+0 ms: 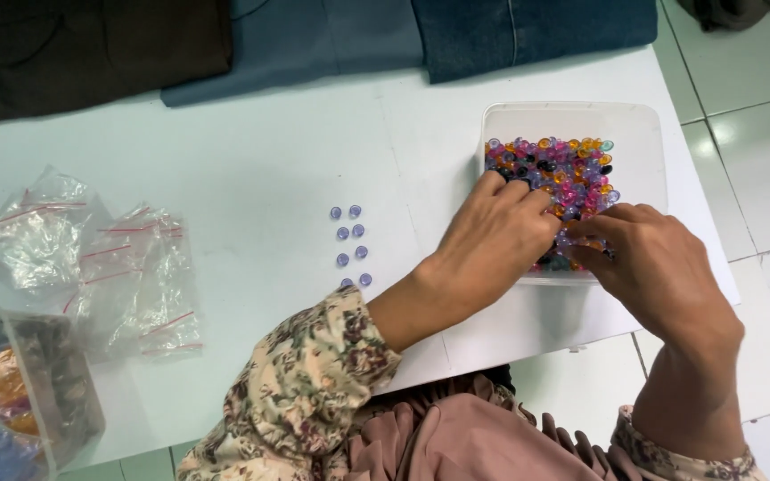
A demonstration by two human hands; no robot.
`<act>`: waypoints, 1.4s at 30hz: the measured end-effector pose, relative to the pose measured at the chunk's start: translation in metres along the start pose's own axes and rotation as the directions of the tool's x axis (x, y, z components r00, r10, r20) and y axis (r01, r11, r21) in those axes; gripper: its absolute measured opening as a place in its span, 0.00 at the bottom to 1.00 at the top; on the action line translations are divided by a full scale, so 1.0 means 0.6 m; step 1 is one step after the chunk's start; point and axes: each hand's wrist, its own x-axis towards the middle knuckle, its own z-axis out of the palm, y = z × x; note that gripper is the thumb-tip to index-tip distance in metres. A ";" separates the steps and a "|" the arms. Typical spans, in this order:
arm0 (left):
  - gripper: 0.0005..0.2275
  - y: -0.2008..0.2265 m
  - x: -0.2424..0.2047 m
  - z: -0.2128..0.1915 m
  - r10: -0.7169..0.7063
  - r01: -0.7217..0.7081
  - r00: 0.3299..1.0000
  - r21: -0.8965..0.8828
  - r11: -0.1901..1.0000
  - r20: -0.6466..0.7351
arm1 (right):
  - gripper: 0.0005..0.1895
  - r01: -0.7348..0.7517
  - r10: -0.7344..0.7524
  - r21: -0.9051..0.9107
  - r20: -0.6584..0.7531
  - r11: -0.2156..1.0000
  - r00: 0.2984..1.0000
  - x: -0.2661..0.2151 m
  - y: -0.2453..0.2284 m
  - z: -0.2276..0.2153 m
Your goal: The person sorts colorful plastic buttons from a container by color, placing them on a white table, then transfers each color group into small ziplock bags. The process is repeated for purple, pink, and yellow buttons.
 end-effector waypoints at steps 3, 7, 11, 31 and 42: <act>0.07 0.017 0.038 0.062 -0.075 0.029 0.972 0.206 0.978 0.223 | 0.08 -0.001 0.005 -0.042 0.084 0.999 0.996 0.014 0.008 0.022; 0.07 0.014 0.061 0.104 -0.113 0.040 0.942 0.228 0.973 0.317 | 0.08 -0.020 0.022 -0.033 0.066 0.999 0.998 0.027 0.020 0.042; 0.07 0.012 0.061 0.109 -0.103 0.035 0.963 0.262 0.964 0.249 | 0.06 -0.012 0.013 -0.003 0.075 1.000 0.997 0.029 0.018 0.038; 0.11 0.018 0.050 0.105 -0.039 -0.018 0.983 0.311 0.950 0.177 | 0.08 -0.104 0.103 0.076 0.018 0.992 0.995 0.017 0.005 0.030; 0.06 -0.031 -0.009 -0.060 -0.015 0.043 0.984 0.156 0.987 -0.180 | 0.10 0.257 -0.132 0.260 -0.416 0.931 0.900 0.006 -0.034 0.013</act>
